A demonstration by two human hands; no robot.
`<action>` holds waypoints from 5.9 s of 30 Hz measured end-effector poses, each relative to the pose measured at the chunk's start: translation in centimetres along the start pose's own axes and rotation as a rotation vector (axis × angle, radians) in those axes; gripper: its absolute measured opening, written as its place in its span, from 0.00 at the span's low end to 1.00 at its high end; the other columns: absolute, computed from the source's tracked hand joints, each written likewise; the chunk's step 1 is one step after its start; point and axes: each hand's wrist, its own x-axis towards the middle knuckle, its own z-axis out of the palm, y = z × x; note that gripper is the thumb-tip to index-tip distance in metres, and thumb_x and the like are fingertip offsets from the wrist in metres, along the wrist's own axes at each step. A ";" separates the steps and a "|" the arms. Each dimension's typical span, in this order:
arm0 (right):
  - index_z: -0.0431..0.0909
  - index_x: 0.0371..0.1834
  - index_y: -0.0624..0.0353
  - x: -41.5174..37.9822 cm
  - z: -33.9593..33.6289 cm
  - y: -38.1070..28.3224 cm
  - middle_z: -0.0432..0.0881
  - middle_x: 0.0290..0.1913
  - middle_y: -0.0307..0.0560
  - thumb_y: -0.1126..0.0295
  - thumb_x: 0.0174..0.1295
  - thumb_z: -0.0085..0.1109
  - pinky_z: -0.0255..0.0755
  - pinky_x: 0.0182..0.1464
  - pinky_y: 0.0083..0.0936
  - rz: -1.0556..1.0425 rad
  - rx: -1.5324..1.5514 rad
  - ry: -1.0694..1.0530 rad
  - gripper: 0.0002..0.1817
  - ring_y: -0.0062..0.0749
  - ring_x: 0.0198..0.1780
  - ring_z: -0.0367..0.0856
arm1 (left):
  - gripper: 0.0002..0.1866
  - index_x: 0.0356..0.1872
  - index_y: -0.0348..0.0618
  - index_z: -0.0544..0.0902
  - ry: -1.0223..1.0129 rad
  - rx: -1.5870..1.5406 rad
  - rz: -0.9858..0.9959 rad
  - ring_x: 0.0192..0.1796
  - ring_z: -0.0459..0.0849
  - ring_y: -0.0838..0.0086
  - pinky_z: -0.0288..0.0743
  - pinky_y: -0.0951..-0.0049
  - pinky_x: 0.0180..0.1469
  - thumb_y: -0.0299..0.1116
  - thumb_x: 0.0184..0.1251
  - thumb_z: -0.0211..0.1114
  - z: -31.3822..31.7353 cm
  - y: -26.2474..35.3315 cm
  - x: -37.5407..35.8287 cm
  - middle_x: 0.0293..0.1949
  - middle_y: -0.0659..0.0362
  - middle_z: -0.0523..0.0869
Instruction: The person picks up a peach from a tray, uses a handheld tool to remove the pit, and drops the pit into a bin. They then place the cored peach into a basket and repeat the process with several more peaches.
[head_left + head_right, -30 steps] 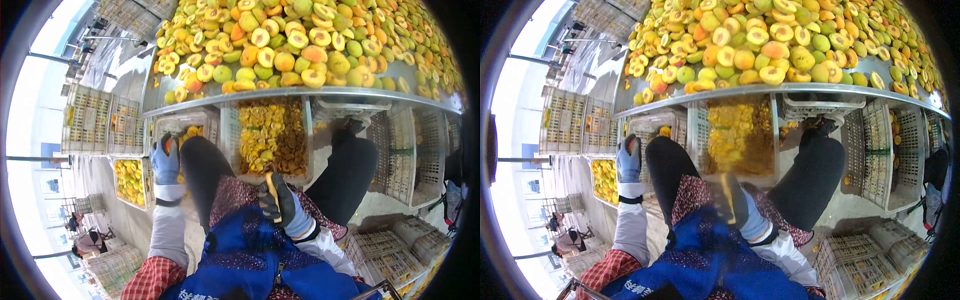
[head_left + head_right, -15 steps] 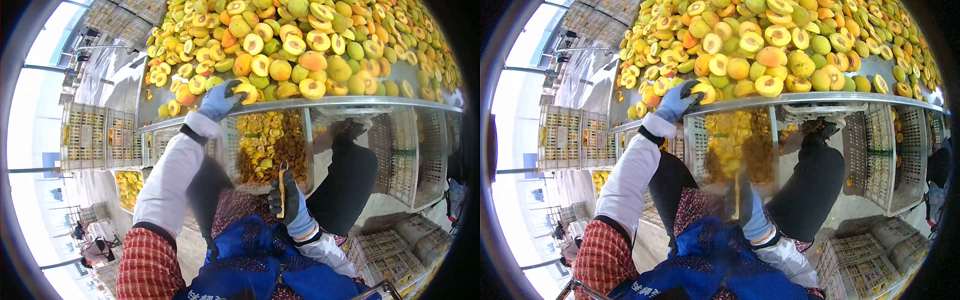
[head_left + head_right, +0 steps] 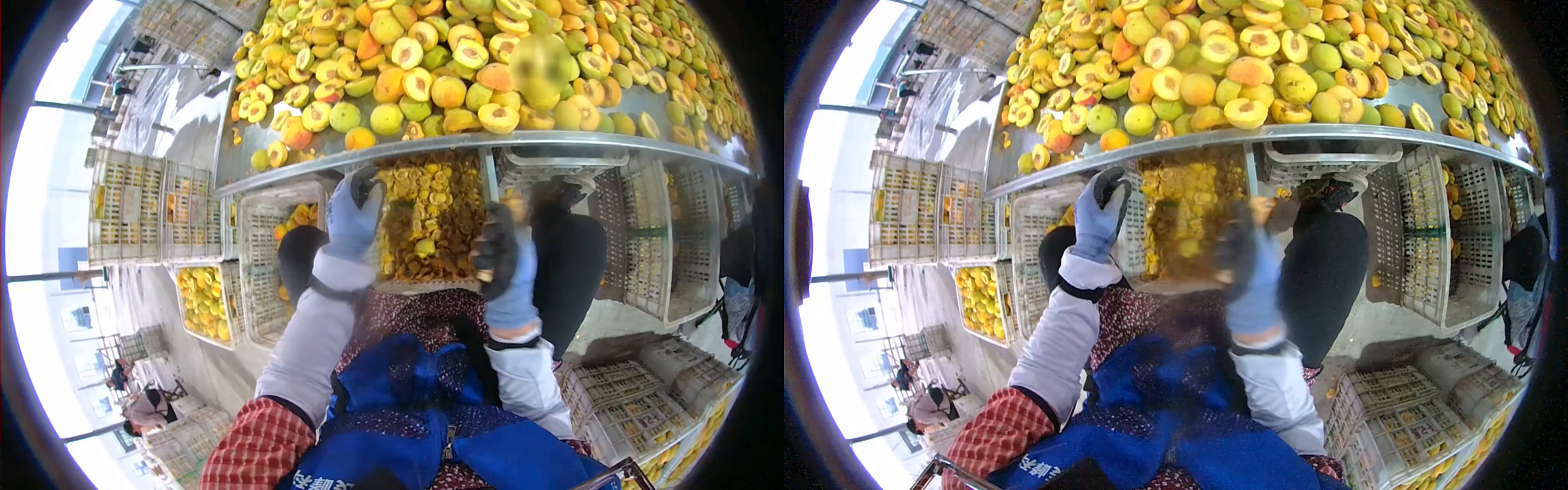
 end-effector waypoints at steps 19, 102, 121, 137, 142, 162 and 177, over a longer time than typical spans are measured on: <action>0.67 0.49 0.60 1.3 -1.4 -6.4 0.62 0.22 0.33 0.56 0.68 0.42 0.52 0.12 0.11 0.145 0.217 0.059 0.18 0.14 0.16 0.57 | 0.37 0.66 0.47 0.56 -1.335 0.639 -0.322 0.62 0.66 0.51 0.61 0.61 0.62 0.44 0.54 0.60 19.9 -8.3 -8.5 0.61 0.42 0.67; 0.71 0.40 0.56 -8.9 -1.9 4.6 0.63 0.17 0.30 0.43 0.65 0.36 0.55 0.10 0.13 1.020 0.551 -0.713 0.26 0.13 0.12 0.58 | 0.11 0.42 0.33 0.77 -0.379 -0.925 -0.361 0.39 0.78 0.78 0.73 0.77 0.42 0.30 0.65 0.57 0.2 9.1 -10.9 0.36 0.57 0.81; 0.69 0.36 0.55 -5.3 -2.8 4.3 0.62 0.18 0.33 0.44 0.66 0.37 0.53 0.10 0.14 0.804 0.224 -0.455 0.24 0.17 0.14 0.59 | 0.16 0.44 0.41 0.80 0.242 0.729 -0.224 0.43 0.82 0.63 0.74 0.68 0.45 0.41 0.60 0.61 -16.9 0.8 -4.9 0.39 0.49 0.83; 0.71 0.34 0.51 -2.4 -1.8 2.8 0.65 0.17 0.32 0.45 0.64 0.45 0.54 0.12 0.15 0.501 -0.013 -0.091 0.20 0.18 0.12 0.60 | 0.29 0.43 0.36 0.74 -0.085 0.549 0.042 0.40 0.82 0.57 0.74 0.63 0.41 0.52 0.49 0.65 -2.2 2.2 10.9 0.37 0.47 0.82; 0.71 0.38 0.55 -2.7 -1.1 3.6 0.69 0.17 0.36 0.48 0.66 0.41 0.58 0.12 0.16 0.149 -0.485 -0.221 0.20 0.20 0.13 0.66 | 0.17 0.53 0.34 0.72 -0.275 -0.916 -0.281 0.45 0.75 0.78 0.69 0.80 0.45 0.31 0.65 0.57 -2.2 5.5 -0.3 0.43 0.59 0.78; 0.67 0.47 0.64 -9.0 1.5 3.5 0.74 0.25 0.61 0.70 0.56 0.52 0.68 0.27 0.41 -0.801 -1.331 -0.470 0.16 0.58 0.27 0.75 | 0.14 0.45 0.31 0.76 -0.200 -0.770 -0.146 0.41 0.77 0.78 0.70 0.80 0.45 0.32 0.66 0.53 -2.1 10.9 -10.9 0.39 0.56 0.80; 0.65 0.54 0.70 -9.9 -1.7 4.9 0.76 0.29 0.63 0.72 0.57 0.50 0.70 0.32 0.39 -0.850 -1.269 -0.434 0.21 0.54 0.30 0.77 | 0.11 0.40 0.31 0.79 -0.340 -0.526 -0.186 0.38 0.77 0.80 0.69 0.81 0.42 0.30 0.64 0.54 -1.7 11.2 -10.8 0.36 0.59 0.81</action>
